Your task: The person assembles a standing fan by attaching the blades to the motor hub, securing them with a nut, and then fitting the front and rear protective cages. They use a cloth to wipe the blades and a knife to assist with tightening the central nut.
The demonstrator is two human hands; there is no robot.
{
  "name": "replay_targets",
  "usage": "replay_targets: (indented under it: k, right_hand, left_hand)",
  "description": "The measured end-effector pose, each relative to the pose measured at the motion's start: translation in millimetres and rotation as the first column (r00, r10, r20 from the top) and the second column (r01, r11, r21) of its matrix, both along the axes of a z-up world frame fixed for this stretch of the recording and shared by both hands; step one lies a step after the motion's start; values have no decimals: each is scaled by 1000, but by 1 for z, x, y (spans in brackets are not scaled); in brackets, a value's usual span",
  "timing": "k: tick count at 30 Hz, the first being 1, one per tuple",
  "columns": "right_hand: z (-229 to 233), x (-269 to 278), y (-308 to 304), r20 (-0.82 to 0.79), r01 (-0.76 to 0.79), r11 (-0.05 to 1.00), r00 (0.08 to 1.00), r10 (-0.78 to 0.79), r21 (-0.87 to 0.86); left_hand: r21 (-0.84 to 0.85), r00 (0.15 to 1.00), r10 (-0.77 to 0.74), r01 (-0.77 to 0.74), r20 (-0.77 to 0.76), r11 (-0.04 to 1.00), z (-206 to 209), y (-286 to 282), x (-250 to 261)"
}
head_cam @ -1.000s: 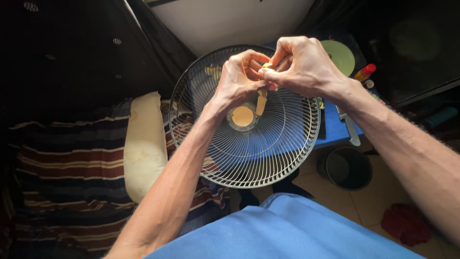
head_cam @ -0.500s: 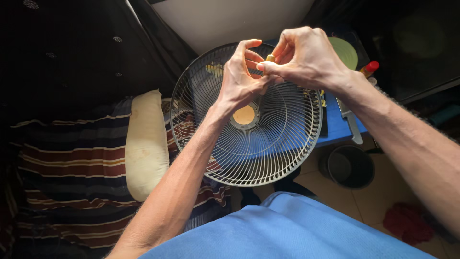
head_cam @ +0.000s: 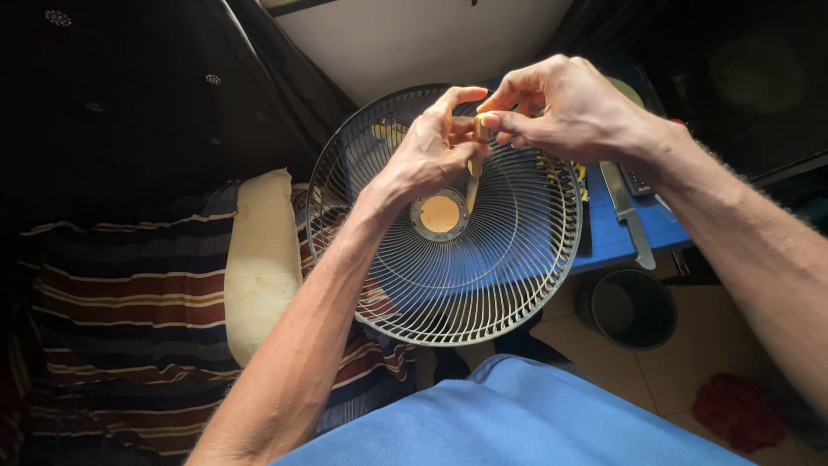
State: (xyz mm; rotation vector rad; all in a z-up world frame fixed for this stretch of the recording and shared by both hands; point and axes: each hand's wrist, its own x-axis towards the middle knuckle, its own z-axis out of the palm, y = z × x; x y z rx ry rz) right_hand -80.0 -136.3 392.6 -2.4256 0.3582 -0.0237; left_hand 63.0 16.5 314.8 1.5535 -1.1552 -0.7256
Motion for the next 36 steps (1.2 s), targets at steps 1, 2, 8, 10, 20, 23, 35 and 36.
replay_targets:
  k: [1,2,8,10,20,23,35,36]
  right_hand:
    - [1,2,1,29,-10,999,1000,11,-40]
    - [0,3,3,57,-12,997,998,17,-80]
    - [1,9,10,14,15,982,1000,-12,-187]
    - [2,11,9,53,7,990,999,0,-141]
    - [-11,10,-8,156,32,999,987,-34,17]
    - [-10,16,-5,156,45,996,987,-34,-71]
    - [8,6,1,-63,20,1000,998,-21,-17]
    - [7,5,2,-78,32,999,996,-35,-34]
  left_hand:
    - [-35,999,8,-7,35,999,1,0,-1]
    - [-70,997,12,-7,70,998,2,0,-3]
    - [-86,972,224,-217,75,972,5,-5,-14]
    - [-91,986,163,-165,-23,982,6,-5,-11]
    - [54,989,76,-70,-128,996,9,-11,-7]
    - [-179,967,207,-180,145,967,14,-10,-18]
    - [52,995,-89,91,-44,994,11,-14,6]
    - [77,995,-82,86,-56,993,10,-15,6]
